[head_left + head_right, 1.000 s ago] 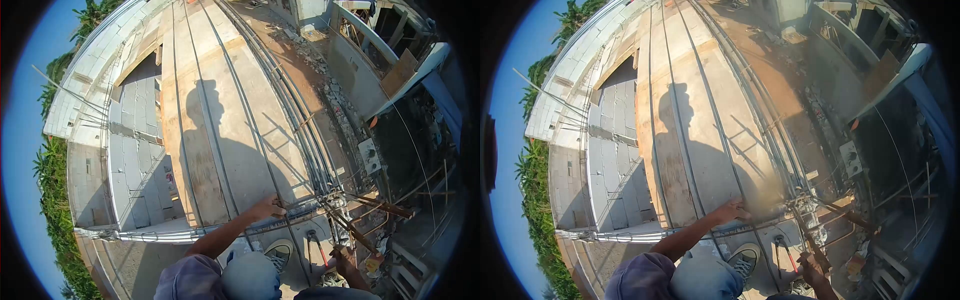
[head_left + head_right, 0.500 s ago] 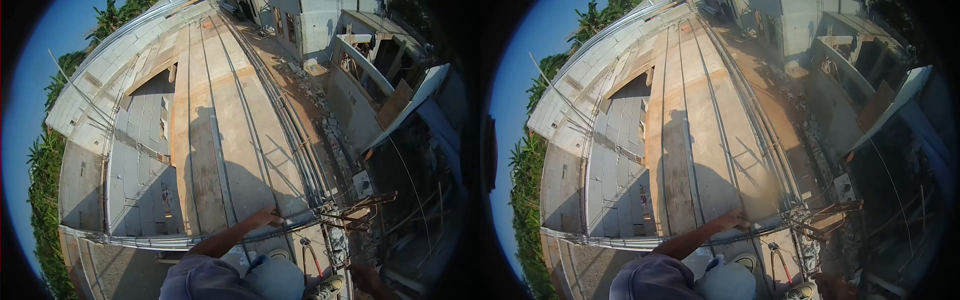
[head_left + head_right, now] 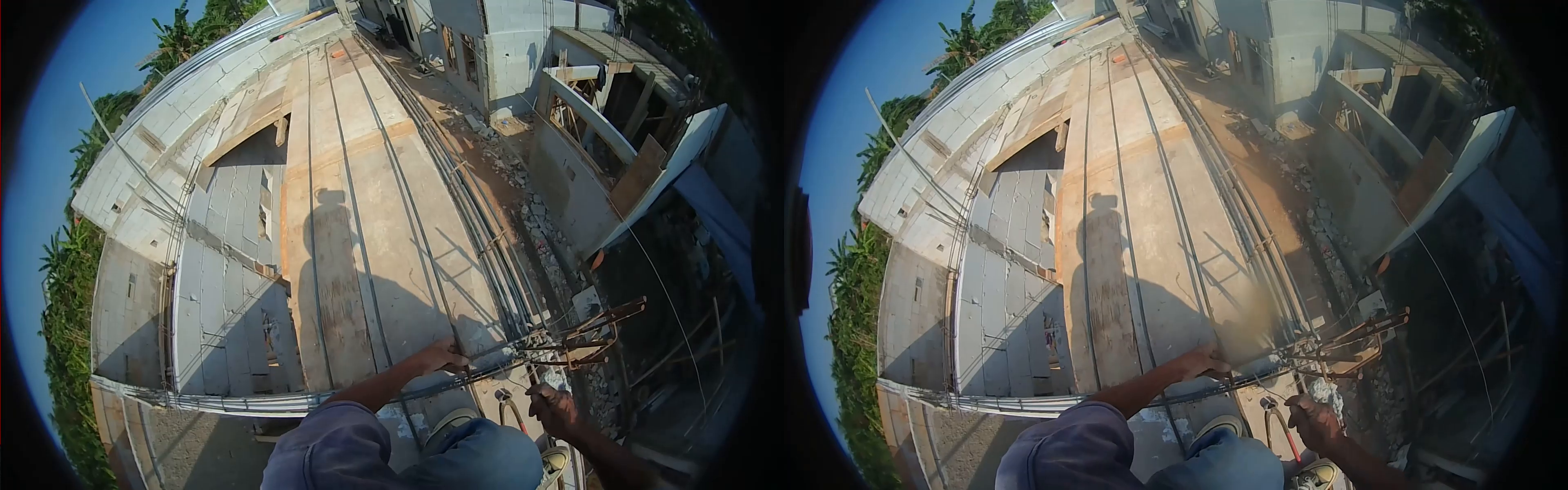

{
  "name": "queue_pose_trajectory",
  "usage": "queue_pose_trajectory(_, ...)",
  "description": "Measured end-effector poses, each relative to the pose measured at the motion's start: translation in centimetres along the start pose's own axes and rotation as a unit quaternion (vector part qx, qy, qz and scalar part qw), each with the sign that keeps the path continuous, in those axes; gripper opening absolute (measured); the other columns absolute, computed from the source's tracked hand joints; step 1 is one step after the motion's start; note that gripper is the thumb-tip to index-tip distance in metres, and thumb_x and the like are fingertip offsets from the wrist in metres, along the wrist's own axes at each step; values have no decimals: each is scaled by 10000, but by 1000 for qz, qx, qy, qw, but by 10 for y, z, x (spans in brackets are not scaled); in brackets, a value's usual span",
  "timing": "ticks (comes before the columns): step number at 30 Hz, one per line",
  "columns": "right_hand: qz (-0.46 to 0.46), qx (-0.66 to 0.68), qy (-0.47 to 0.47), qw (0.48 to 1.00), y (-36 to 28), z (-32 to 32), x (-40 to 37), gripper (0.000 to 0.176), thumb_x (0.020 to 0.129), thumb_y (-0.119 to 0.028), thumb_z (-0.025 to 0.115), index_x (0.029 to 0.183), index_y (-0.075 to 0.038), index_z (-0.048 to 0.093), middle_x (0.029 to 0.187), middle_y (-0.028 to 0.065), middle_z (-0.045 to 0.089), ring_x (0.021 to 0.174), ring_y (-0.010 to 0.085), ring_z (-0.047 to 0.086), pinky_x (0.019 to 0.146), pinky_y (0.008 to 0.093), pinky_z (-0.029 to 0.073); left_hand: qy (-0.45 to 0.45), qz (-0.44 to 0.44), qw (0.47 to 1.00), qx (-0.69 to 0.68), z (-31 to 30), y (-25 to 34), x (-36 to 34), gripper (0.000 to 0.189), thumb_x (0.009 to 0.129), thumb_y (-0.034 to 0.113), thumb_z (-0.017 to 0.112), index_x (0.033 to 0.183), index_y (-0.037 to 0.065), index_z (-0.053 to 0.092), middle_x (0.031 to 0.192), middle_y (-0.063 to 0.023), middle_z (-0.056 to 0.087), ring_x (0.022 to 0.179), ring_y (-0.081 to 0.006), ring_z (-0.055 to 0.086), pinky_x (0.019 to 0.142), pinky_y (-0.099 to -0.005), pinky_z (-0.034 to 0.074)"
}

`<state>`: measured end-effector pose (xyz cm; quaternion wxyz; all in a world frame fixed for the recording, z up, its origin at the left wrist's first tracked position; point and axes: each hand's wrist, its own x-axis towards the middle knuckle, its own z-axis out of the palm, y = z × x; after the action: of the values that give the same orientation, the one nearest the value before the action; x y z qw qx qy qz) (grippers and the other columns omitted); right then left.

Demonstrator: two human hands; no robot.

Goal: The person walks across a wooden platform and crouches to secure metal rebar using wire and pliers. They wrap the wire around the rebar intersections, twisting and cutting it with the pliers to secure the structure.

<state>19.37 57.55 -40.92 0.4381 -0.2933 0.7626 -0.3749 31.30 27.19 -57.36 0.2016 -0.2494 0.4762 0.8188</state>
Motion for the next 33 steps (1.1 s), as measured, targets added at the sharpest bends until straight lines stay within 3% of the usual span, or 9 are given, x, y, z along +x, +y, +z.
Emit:
queue_pose_trajectory(1,-1,2,3,1000,9,11,14,212,956,-163,479,1080,-28,583,734,150,640,672,283,651,641,398,499,-1,1,1000,-6,0,0,0,292,851,38,669,1081,23,490,1017,-98,585,918,-205,641,805,-341,571)
queue_pose_trajectory(3,-196,-44,118,973,30,40,38,170,930,-81,481,1049,-1,573,759,173,636,675,330,633,640,404,494,-4,-1,1000,-6,1,2,-1,280,852,41,669,1074,26,498,1020,-93,583,926,-204,641,812,-341,569)
queue_pose_trajectory(4,-231,-62,181,954,33,55,46,138,908,-36,485,1008,-26,580,779,115,648,649,244,630,594,365,499,2,1,1000,3,1,4,-2,271,855,48,669,1070,34,506,1023,-86,587,929,-203,643,819,-343,569)
queue_pose_trajectory(7,-201,-58,153,966,38,74,44,109,923,-69,486,969,-8,564,789,185,644,689,349,639,633,417,501,4,4,1000,17,2,5,-5,260,861,63,669,1071,51,517,1022,-73,597,933,-200,644,828,-345,567)
queue_pose_trajectory(12,-54,31,98,993,68,75,36,172,944,-102,464,1025,-9,584,782,150,664,669,257,664,616,361,520,9,10,1000,6,-1,0,-1,257,866,80,671,1077,65,526,1002,-68,616,929,-197,647,820,-352,566)
queue_pose_trajectory(16,-155,-52,140,977,50,66,50,214,953,-81,428,1091,-6,573,757,136,655,681,221,657,646,325,527,-7,41,999,-18,-2,-3,-3,258,857,106,691,1061,48,544,983,-71,622,896,-205,657,792,-344,569)
queue_pose_trajectory(18,-107,-34,113,987,25,65,48,281,962,-98,451,1203,14,543,891,133,657,702,184,629,655,316,515,29,32,999,20,5,4,-8,258,838,98,705,1043,47,556,949,-66,631,867,-202,656,787,-344,570)
queue_pose_trajectory(22,14,19,158,987,28,70,45,207,946,-138,476,992,-3,627,717,104,627,687,172,613,637,317,483,15,23,999,27,-2,-3,-1,259,848,76,676,1063,29,539,1018,-89,623,910,-200,656,802,-325,576)
queue_pose_trajectory(33,-98,65,92,989,14,36,16,245,953,-90,490,1160,6,578,795,22,548,751,107,486,675,266,420,43,7,997,56,5,10,-7,286,827,111,706,1053,37,549,1019,-90,623,934,-191,646,751,-311,576)
